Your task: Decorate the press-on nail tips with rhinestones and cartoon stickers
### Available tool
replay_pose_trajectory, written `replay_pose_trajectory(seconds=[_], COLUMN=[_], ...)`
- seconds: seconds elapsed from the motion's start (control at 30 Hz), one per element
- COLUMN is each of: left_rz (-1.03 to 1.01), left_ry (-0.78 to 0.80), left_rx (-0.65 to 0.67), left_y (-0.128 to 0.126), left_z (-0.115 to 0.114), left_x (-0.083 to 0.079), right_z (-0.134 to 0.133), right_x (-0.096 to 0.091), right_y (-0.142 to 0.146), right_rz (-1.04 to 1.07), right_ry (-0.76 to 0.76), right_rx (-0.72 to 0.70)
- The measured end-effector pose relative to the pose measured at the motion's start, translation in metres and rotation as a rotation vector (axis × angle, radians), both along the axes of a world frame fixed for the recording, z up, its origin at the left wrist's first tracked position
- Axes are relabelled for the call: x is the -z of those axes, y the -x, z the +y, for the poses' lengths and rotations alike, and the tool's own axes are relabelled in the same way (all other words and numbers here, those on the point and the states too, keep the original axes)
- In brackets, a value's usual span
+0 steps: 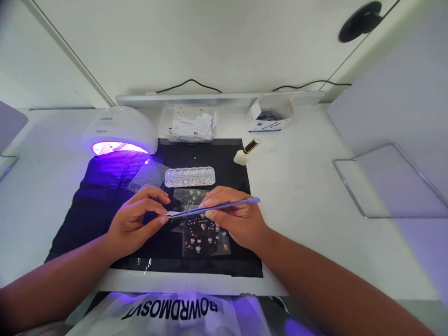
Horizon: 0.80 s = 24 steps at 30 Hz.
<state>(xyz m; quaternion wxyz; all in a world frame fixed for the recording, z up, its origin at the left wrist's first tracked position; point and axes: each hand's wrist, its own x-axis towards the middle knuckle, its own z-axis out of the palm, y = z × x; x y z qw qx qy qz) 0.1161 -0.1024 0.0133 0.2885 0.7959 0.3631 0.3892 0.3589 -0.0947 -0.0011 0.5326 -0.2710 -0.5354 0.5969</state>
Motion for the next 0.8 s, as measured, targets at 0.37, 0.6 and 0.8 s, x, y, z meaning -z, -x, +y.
replay_pose_trajectory(seconds=[0.37,0.6,0.8], left_rz=[0.107,0.209,0.140], left_ry=[-0.412,-0.580,-0.492], left_rx=[-0.083,-0.065,-0.144], left_y=[0.005,0.007,0.005], left_z=[-0.001,-0.006,-0.005], left_x=[-0.007,-0.007,-0.008], right_z=[0.001,0.000,0.001], right_x=[0.003,0.002,0.002], right_y=[0.009,0.011,0.011], right_rz=[0.134,0.119,0.120], right_ry=[0.375,0.422,0.479], right_rx=[0.045,0.048,0.044])
